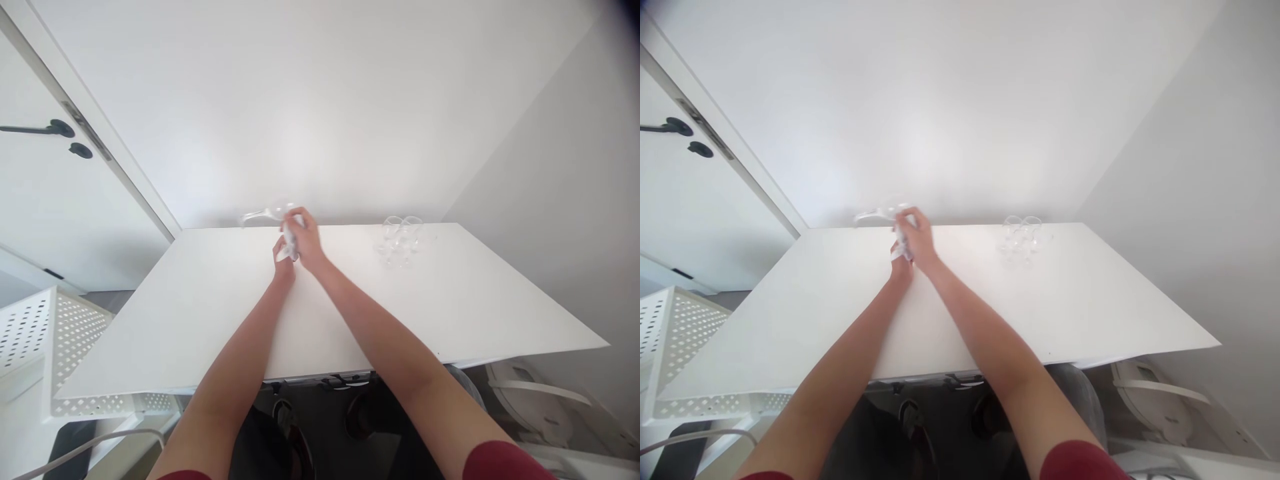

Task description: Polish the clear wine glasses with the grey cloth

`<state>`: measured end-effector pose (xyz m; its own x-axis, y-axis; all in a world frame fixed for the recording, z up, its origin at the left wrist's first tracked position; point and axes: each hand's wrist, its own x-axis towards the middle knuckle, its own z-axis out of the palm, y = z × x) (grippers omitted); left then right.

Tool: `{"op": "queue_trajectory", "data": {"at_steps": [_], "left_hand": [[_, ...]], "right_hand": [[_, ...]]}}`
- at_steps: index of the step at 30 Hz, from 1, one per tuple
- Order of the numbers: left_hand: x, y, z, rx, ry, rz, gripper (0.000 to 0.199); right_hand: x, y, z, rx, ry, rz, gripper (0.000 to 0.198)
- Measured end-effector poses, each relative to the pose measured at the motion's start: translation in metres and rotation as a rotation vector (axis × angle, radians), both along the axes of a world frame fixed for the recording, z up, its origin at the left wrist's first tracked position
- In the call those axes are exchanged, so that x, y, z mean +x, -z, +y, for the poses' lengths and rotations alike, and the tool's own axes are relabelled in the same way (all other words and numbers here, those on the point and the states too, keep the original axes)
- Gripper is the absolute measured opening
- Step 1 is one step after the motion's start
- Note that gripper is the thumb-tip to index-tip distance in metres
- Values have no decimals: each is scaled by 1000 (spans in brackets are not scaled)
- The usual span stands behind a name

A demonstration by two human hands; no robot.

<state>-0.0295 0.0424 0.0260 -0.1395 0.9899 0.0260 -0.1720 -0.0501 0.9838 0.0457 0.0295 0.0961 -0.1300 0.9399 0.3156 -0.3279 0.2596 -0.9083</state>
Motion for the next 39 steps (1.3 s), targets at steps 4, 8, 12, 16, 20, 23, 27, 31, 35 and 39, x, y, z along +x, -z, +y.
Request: {"op": "queue_trajectory", "data": {"at_steps": [4,8,12,16,20,23,27,31,35,39], "left_hand": [[12,2,-5,176,90,-127,27],[18,8,-4,174,159,-101,23],[17,12,1,215,113,-109,40],[13,10,2,234,142,-193,42],[2,8,6,206,112,-346,34],[-4,7,9,136,23,-403,34],[-2,1,7,79,44,-254,47],[4,-3,3,6,179,-249,50],[7,1,5,-73,226,-337,39],[8,6,6,-72,294,-317,35]], "right_hand": [[67,40,19,-85,-27,216,39],[89,74,21,-180,-125,164,42],[87,80,22,-154,-256,101,41],[85,76,22,-137,-384,54,40],[91,75,28,-160,-329,142,40],[99,77,39,-202,-86,302,40],[105,81,51,-229,78,391,43],[102,84,54,-240,26,404,53],[97,86,54,-244,85,394,58],[96,89,59,-265,131,395,58]]}}
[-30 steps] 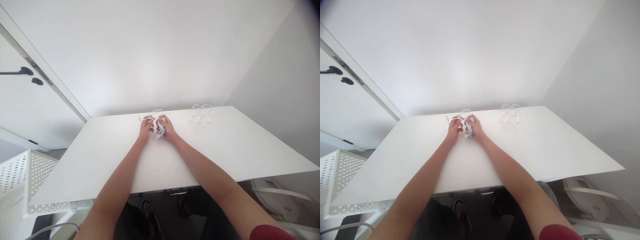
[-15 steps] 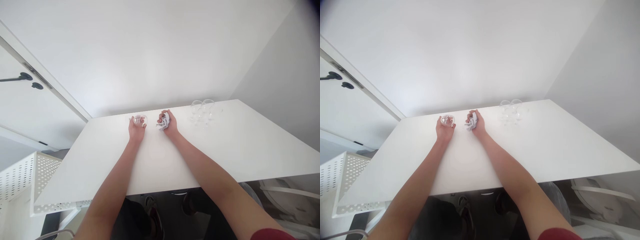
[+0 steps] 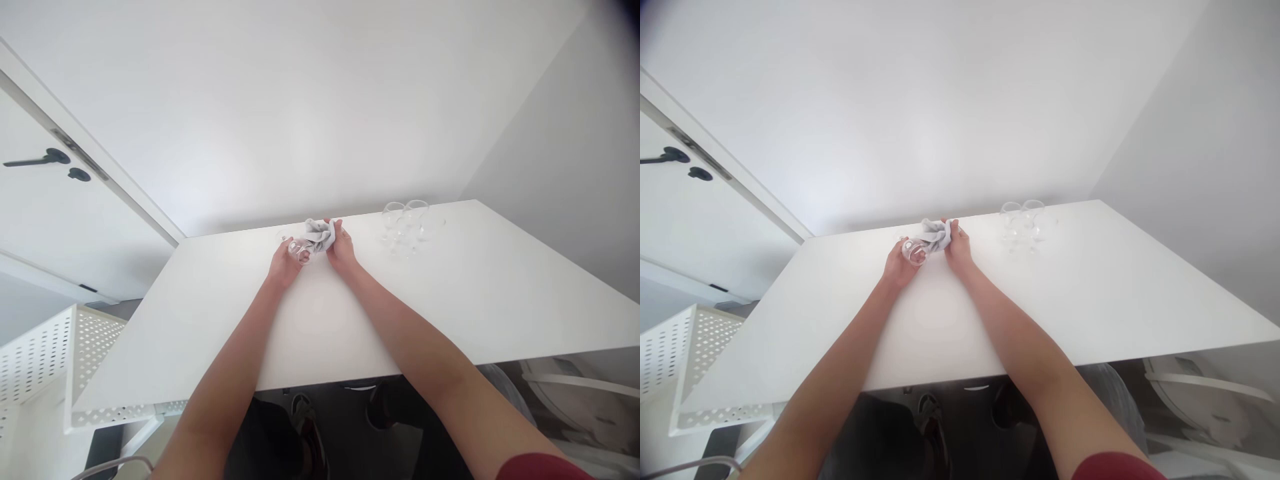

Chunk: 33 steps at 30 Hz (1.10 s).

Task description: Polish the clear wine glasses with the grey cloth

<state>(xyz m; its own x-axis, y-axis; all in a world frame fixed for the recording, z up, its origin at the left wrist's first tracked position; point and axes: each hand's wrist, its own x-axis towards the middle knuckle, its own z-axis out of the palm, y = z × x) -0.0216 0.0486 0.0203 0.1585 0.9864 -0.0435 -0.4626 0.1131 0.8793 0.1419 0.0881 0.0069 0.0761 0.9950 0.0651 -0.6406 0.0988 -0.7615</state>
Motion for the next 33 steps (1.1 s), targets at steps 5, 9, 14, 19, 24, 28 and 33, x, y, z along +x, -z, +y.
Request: {"op": "queue_trajectory", "data": {"at_steps": [5,9,14,19,24,28,33], "left_hand": [[1,-1,-3,-8,118,-56,35],[0,-1,-4,-29,37,-102,36],[-6,-1,-1,-7,-100,-218,37],[-10,-1,2,35,-125,-264,37],[-13,3,8,71,-223,-293,40],[-16,6,11,114,-317,-331,33],[-15,10,11,130,-419,-239,34]], "right_hand": [[1,5,4,-18,59,-23,59],[2,1,2,12,-19,15,56],[0,-6,-6,75,-273,9,61],[-3,-7,-14,107,-305,-190,49],[-2,-4,-12,-31,-307,-232,42],[-3,3,0,-117,-248,-82,40],[4,9,11,-63,83,42,36]]}}
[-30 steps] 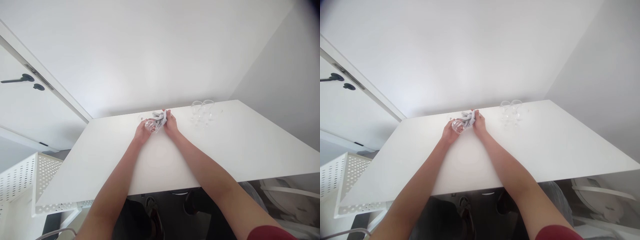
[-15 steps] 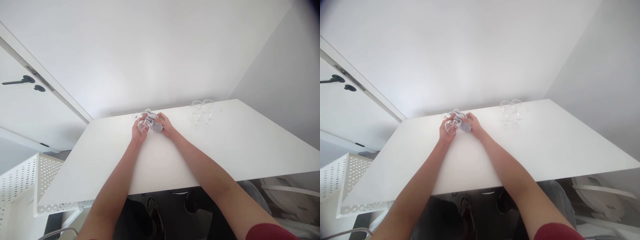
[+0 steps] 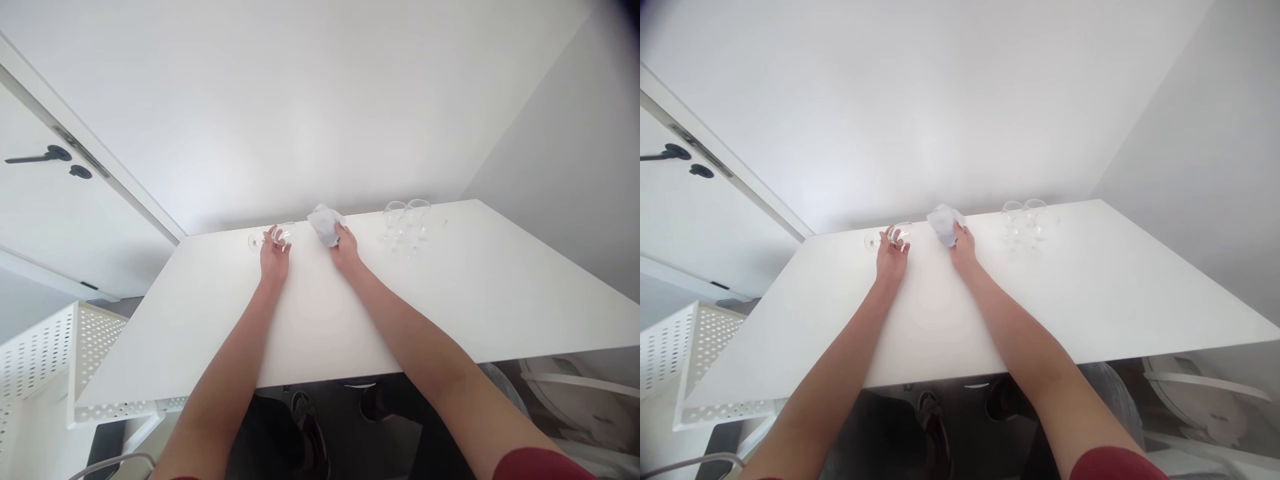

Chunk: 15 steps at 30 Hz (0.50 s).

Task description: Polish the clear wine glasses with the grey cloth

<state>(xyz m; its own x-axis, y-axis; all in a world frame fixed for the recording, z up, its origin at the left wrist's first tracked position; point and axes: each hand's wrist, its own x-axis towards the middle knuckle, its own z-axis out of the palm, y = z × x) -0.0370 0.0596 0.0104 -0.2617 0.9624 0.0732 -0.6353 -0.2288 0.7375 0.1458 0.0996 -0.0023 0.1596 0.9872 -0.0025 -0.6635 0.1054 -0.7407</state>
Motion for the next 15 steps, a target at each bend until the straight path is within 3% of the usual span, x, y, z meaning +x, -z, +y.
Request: {"op": "queue_trajectory", "data": {"at_steps": [4,10,15], "left_hand": [[7,1,-4,17,-31,213,36],[14,-2,-12,61,-135,446,37],[16,-3,-12,82,-20,387,45]], "right_hand": [[-2,-5,-12,99,-10,-163,37],[-7,-17,-38,327,-332,-429,37],[-7,-22,-48,432,-575,-458,99]]}}
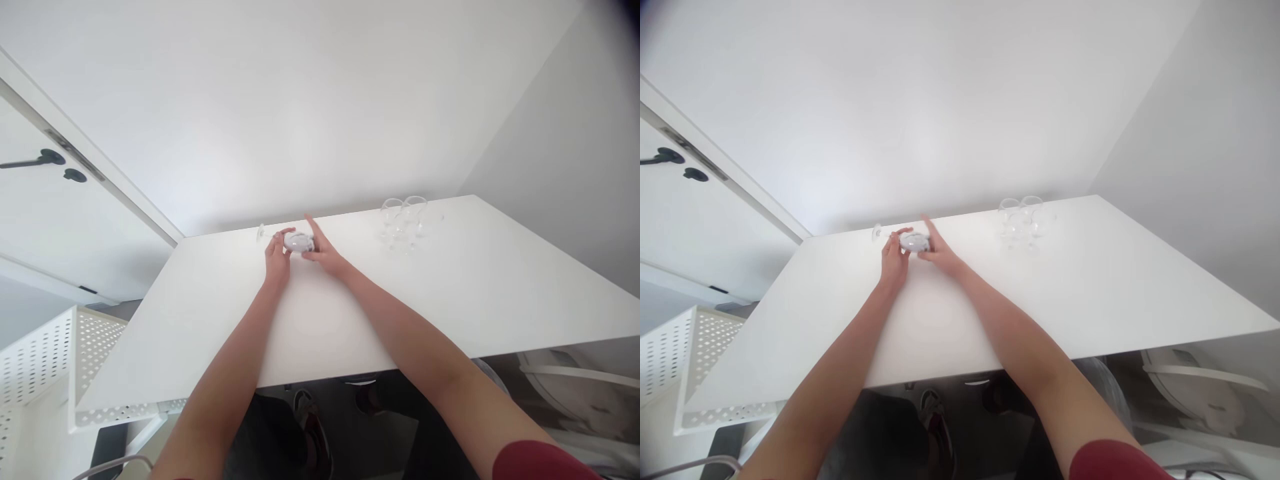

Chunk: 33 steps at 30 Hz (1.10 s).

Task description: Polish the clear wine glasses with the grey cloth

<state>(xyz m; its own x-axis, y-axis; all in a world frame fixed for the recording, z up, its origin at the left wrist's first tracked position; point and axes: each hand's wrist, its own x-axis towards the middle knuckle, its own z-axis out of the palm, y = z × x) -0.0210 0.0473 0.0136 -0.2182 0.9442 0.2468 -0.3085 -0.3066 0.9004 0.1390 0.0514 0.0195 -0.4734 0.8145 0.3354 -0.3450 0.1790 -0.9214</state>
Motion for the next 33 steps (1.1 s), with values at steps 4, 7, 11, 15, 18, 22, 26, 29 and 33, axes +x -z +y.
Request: {"op": "queue_trajectory", "data": {"at_steps": [4,7,11,15,18,22,26,29,33], "left_hand": [[-2,-2,2,-11,45,-67,49],[-3,-6,0,29,62,-59,43],[-2,-11,-3,50,88,-110,36],[-2,-9,-3,29,38,-109,34],[-4,-5,-2,-20,-73,-76,30],[-5,-2,0,-69,-158,-54,35],[-4,-6,-2,4,-26,-49,36],[-3,-9,-4,85,61,-16,34],[-2,-6,-4,75,-25,-16,29]], "right_hand": [[-9,-2,-6,4,-93,-6,113],[-11,-4,-4,-145,-53,177,108],[-4,-6,5,-311,-110,311,90],[-5,1,8,-122,-32,117,97],[-11,8,6,92,137,-113,96],[-21,10,2,110,177,-175,94],[-24,10,6,-226,133,158,110],[-18,10,13,-431,9,309,112],[-13,11,16,-358,33,187,101]]}}
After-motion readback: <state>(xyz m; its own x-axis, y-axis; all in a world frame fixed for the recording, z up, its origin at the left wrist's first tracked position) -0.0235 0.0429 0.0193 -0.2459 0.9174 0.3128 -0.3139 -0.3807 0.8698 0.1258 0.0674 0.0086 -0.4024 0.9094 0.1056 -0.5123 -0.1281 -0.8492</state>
